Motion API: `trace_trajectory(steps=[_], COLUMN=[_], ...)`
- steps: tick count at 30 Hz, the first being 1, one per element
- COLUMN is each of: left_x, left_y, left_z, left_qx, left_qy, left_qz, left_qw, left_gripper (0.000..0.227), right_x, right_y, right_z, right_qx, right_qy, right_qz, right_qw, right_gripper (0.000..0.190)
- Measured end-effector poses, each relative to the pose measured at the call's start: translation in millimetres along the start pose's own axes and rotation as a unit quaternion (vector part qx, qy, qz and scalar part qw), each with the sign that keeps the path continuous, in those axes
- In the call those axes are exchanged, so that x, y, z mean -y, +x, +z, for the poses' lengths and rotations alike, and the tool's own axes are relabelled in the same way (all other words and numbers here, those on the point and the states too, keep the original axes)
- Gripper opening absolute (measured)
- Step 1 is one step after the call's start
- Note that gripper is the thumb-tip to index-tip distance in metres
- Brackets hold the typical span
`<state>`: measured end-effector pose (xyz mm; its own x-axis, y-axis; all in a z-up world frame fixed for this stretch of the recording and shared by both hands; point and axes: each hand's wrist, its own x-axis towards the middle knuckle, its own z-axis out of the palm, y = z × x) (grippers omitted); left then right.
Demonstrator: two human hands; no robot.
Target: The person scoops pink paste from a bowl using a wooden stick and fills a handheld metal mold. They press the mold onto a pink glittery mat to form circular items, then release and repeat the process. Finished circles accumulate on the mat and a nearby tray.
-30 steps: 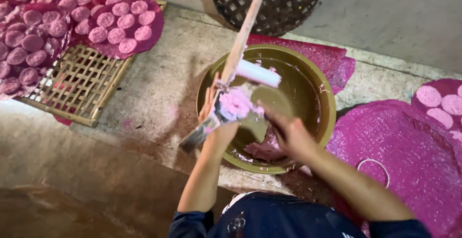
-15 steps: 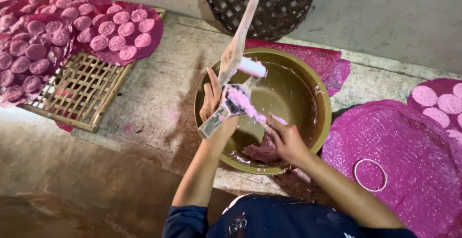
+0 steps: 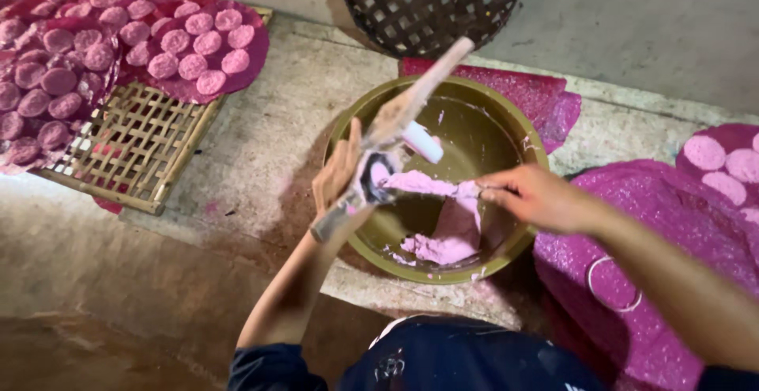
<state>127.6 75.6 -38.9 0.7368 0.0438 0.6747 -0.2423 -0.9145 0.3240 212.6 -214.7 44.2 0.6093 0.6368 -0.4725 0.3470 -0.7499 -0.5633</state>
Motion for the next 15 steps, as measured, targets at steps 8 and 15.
trace_trajectory(steps=[8, 15], left_x=[-45, -30], left_y=[-25, -23], left_z=[22, -10], left_qx=[0.252, 0.335], left_qy=[-0.195, -0.177], left_qz=[-0.118, -0.242], left_qw=[0.941, 0.893], left_gripper=[0.066, 0.037], right_x=[38, 69], right_y=[11, -62], right_z=[43, 12], right_qx=[-0.074, -0.114], right_qy=[-0.426, -0.518], right_qz=[-0.194, -0.186], right_qw=[0.880, 0.827], right_gripper=[0.024, 0.021])
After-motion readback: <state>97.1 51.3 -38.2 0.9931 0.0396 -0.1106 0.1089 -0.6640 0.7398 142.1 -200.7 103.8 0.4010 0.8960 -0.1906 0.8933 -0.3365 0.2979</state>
